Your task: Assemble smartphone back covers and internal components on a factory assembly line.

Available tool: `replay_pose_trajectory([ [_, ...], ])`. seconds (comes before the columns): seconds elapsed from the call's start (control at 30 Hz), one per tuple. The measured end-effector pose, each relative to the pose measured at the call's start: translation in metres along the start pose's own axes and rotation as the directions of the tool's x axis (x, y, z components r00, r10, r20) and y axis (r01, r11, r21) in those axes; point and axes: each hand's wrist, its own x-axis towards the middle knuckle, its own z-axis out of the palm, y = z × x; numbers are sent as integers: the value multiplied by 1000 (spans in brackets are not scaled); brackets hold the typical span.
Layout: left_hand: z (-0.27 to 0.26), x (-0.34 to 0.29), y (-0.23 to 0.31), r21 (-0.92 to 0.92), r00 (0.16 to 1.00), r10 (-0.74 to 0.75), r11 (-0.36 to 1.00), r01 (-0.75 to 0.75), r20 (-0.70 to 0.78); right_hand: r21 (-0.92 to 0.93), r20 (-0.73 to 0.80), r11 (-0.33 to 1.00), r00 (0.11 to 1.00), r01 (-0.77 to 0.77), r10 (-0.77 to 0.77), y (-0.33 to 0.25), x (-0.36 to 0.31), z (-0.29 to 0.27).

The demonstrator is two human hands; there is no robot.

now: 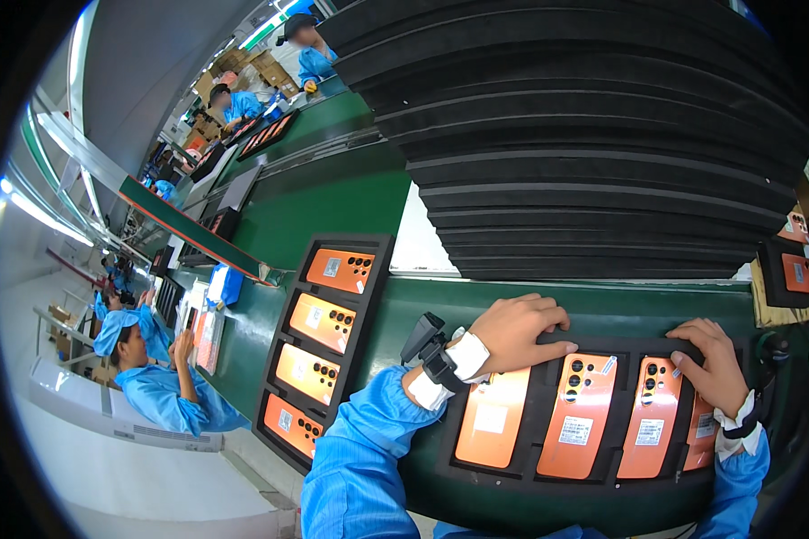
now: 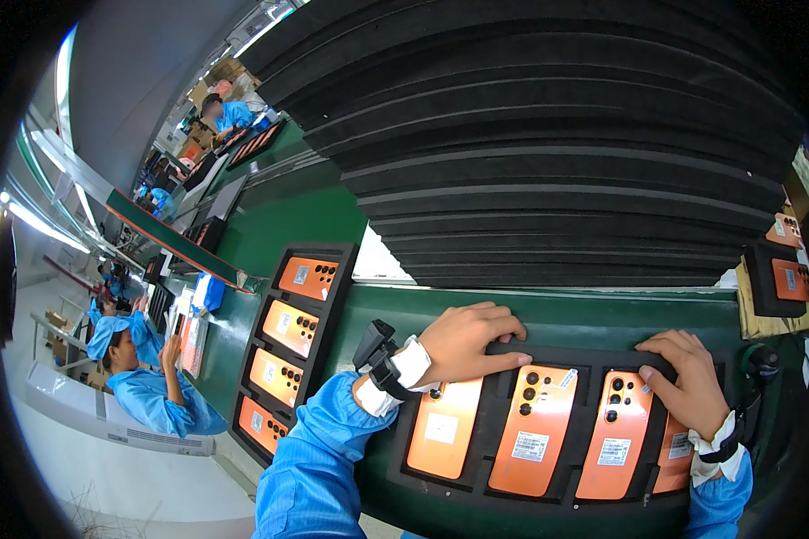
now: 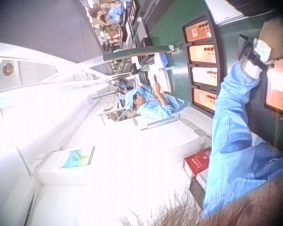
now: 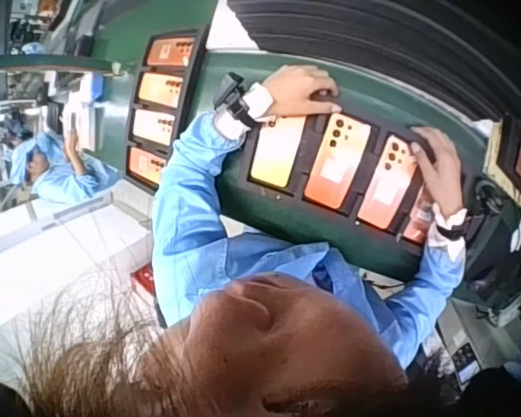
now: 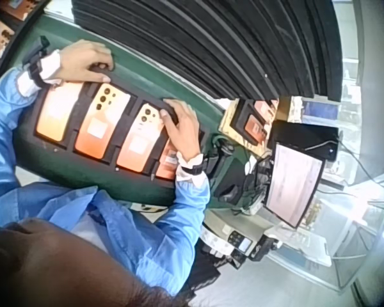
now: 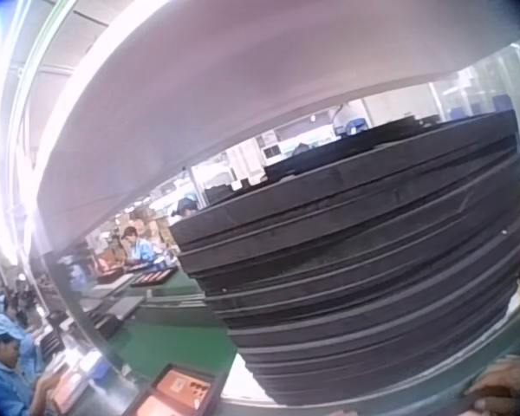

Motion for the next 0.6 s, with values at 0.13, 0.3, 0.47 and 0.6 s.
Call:
replay_pose_trajectory([
  [0.13, 0, 1, 1, 3, 1000, 1, 1000, -1, 0, 3, -4, 1000, 1000, -3, 3, 1, -1, 0],
  [0.3, 1, 0, 0, 4, 1000, 0, 1000, 0, -4, 1, -3, 1000, 1000, -4, 4, 0, 0, 0],
  [0.47, 1, 0, -1, 0, 1000, 2, 1000, -2, -5, 7, 0, 1000, 1000, -12, 12, 0, 0, 0],
  [0.6, 0, 0, 1, 4, 1000, -7, 1000, 7, 3, -3, 0, 1000, 1000, -9, 9, 0, 0, 0],
])
